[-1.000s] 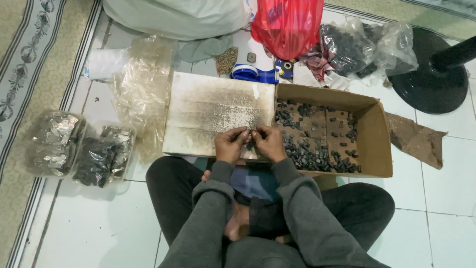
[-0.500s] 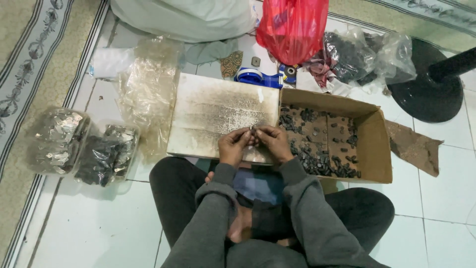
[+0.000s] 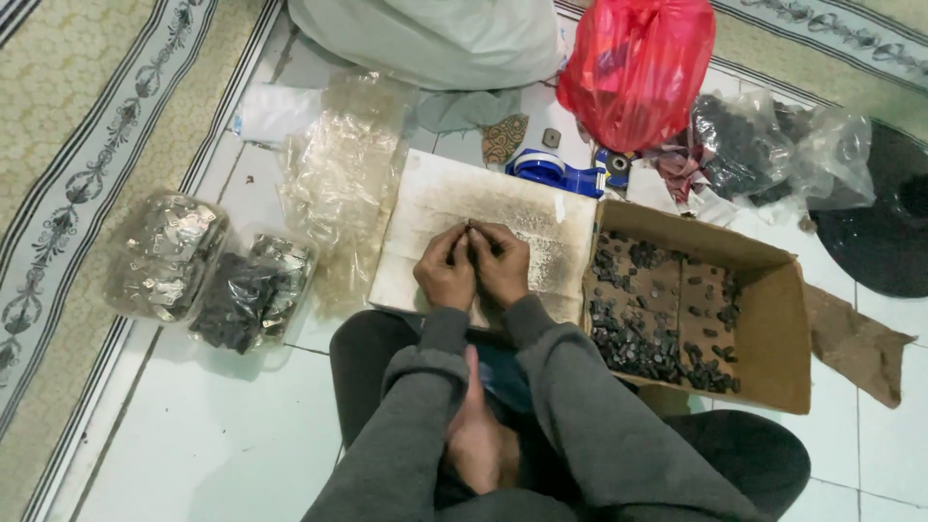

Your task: The person sits on the floor and repeatedly picks up small dark metal pieces from a cardboard box, joins them by hand, and places the assembled units onto a white board. The person continues this repetitive assembly process throughout the clip.

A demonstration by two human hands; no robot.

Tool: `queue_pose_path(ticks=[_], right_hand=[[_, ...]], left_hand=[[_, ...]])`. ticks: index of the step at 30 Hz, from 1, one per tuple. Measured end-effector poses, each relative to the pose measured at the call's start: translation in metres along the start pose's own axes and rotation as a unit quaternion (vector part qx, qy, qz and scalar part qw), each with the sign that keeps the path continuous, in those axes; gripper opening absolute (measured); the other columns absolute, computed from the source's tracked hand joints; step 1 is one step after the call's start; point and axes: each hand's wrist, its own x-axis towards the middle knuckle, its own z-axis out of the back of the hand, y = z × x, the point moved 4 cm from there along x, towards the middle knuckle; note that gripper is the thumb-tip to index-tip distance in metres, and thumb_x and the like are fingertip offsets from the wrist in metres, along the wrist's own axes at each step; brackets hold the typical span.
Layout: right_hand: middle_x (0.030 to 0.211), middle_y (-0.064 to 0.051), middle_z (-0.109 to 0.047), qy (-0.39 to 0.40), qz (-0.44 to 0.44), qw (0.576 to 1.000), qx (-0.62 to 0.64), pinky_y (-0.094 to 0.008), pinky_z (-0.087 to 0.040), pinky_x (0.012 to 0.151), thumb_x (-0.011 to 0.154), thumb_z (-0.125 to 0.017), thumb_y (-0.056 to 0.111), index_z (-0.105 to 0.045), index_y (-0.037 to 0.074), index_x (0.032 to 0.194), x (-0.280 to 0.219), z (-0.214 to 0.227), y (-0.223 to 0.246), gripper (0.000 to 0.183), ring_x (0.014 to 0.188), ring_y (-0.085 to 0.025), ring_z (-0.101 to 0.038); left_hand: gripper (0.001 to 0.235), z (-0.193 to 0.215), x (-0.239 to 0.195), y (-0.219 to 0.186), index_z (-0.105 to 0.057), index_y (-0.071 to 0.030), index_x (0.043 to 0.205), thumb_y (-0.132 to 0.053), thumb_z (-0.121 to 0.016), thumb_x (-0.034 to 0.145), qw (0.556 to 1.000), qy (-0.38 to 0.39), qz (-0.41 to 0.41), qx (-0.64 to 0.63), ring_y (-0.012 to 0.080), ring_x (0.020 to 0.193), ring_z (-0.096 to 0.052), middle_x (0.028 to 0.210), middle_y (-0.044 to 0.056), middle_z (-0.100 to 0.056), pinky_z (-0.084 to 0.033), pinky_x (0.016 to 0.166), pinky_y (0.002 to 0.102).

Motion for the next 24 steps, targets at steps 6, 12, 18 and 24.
queue_pose_path(ticks=[6, 12, 18, 24], right_hand=[[0.11, -0.018, -0.077, 0.048, 0.054, 0.995, -0.073, -0.045, -0.061, 0.088, 0.093, -0.071, -0.003, -0.076, 0.004, 0.127, 0.046, -0.035, -0.003, 0.035, 0.105, -0.039, -0.074], [0.107, -0.016, -0.077, 0.067, 0.096, 0.984, -0.132, -0.046, -0.063, 0.086, 0.092, -0.069, -0.006, -0.064, 0.001, 0.143, 0.07, -0.046, -0.029, 0.052, 0.1, -0.038, -0.075], [0.11, -0.017, -0.074, 0.07, 0.109, 0.98, -0.153, -0.048, -0.062, 0.087, 0.092, -0.07, -0.001, -0.059, -0.001, 0.147, 0.069, -0.045, -0.024, 0.056, 0.1, -0.038, -0.074], [0.11, -0.016, -0.075, 0.075, 0.078, 0.988, -0.11, -0.045, -0.062, 0.089, 0.088, -0.067, -0.008, -0.053, -0.002, 0.152, 0.063, -0.039, -0.019, 0.066, 0.098, -0.033, -0.077]], left_hand=[[0.043, -0.01, 0.052, 0.02, -0.068, -0.015, 0.139, -0.003, -0.067, 0.098, 0.995, 0.071, 0.067, 0.015, 0.0345, 0.115, -0.071, 0.11, 0.011, -0.081, -0.062, 0.099, 0.049], [0.046, -0.032, 0.073, 0.06, -0.062, -0.011, 0.142, -0.009, -0.07, 0.097, 0.989, 0.096, 0.098, 0.054, 0.0343, 0.123, -0.068, 0.109, 0.007, -0.081, -0.058, 0.106, 0.052], [0.044, -0.034, 0.074, 0.062, -0.064, -0.01, 0.138, -0.008, -0.072, 0.095, 0.992, 0.08, 0.059, 0.079, 0.032, 0.118, -0.071, 0.106, 0.007, -0.081, -0.061, 0.1, 0.051], [0.047, -0.035, 0.074, 0.065, -0.063, -0.01, 0.136, -0.016, -0.074, 0.091, 0.985, 0.115, 0.056, 0.116, 0.0292, 0.117, -0.072, 0.107, 0.006, -0.081, -0.058, 0.104, 0.048]])
